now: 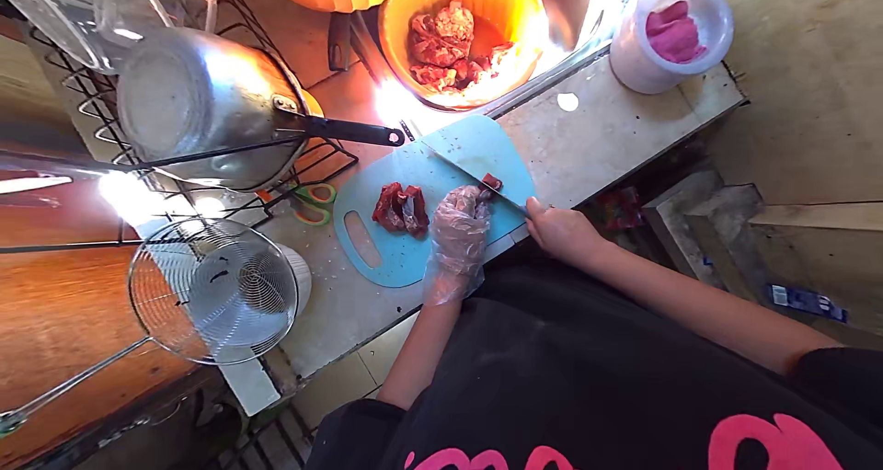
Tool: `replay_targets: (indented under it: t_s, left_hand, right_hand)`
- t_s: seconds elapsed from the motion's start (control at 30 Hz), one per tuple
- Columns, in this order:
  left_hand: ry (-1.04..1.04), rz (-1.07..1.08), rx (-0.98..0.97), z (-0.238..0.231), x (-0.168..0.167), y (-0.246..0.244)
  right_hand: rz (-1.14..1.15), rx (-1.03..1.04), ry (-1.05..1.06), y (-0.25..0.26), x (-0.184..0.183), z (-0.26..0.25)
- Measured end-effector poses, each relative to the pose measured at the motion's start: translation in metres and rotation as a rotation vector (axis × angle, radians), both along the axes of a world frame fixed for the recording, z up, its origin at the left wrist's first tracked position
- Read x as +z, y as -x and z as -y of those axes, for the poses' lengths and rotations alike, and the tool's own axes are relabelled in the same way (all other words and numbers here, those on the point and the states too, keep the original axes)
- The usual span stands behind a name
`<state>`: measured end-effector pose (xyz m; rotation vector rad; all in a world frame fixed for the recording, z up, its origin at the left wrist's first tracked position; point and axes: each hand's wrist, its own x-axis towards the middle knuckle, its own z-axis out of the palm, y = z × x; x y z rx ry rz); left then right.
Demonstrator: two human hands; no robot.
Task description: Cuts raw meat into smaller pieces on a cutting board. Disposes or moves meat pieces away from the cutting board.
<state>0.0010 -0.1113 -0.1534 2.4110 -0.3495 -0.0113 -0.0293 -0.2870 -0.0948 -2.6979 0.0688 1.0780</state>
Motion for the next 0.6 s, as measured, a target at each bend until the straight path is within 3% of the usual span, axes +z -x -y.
replay_targets:
  t_s: [0.33,0.6]
  left_hand:
    - [0.096,-0.020,0.078,-0.015,0.001,0.010]
    - [0.106,0.079,0.104,-0.009,-0.003,0.012]
  right_hand:
    - [0.287,0.022,-0.167,0.019,0.005,0.014]
    - [0.066,0.048,-0.110,0.025,0.019,0.002]
